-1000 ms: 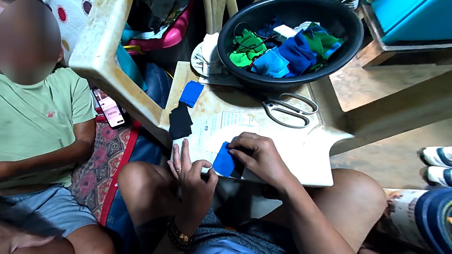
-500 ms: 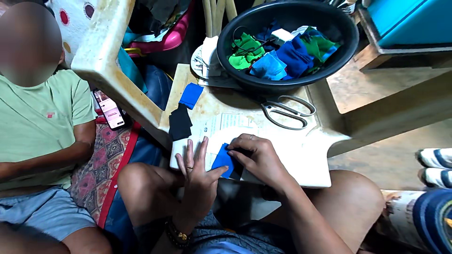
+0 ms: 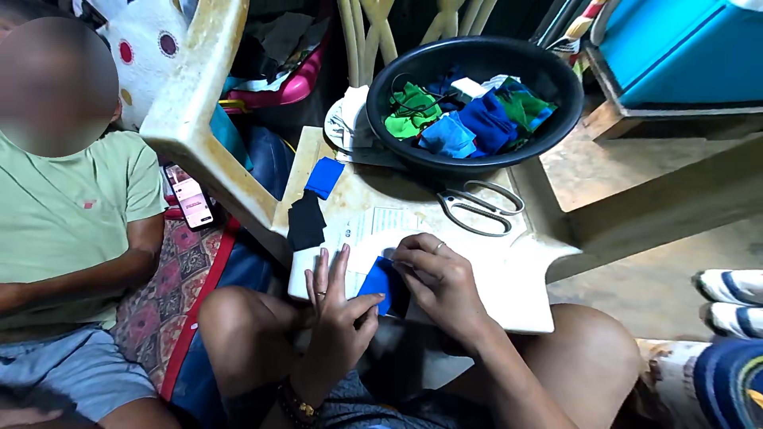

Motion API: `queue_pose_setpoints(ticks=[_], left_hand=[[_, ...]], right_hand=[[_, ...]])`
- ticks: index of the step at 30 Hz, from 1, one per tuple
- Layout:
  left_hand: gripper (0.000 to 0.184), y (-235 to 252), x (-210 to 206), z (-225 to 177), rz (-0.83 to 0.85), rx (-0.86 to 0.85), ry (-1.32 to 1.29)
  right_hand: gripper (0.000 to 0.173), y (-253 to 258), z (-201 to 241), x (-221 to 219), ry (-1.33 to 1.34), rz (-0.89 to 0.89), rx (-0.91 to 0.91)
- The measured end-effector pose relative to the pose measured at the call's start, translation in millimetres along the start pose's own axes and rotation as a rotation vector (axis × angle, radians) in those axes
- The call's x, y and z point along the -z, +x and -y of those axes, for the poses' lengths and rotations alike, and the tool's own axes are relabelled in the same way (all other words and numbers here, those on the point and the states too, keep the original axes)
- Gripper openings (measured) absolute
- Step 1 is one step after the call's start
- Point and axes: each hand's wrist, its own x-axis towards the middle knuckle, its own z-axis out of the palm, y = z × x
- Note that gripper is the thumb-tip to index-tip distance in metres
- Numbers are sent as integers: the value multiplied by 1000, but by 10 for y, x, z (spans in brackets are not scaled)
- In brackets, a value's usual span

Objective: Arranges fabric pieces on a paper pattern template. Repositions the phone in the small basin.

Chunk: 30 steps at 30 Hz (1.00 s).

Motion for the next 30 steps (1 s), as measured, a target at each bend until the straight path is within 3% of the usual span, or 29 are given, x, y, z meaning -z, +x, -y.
queue_pose_setpoints(ticks=[3, 8, 24, 30], left_hand=[[19, 16, 20, -28, 24, 21, 0], [19, 26, 58, -35, 15, 33, -43], [16, -47, 62, 47, -6, -27, -95], [16, -42, 47, 59, -6, -33, -68]], right_hand=[[15, 6, 60, 6, 108, 138, 11], [18, 3, 33, -37, 73, 268, -60], [26, 10, 80, -23, 62, 270, -119], [17, 26, 114, 4, 104, 141, -20]])
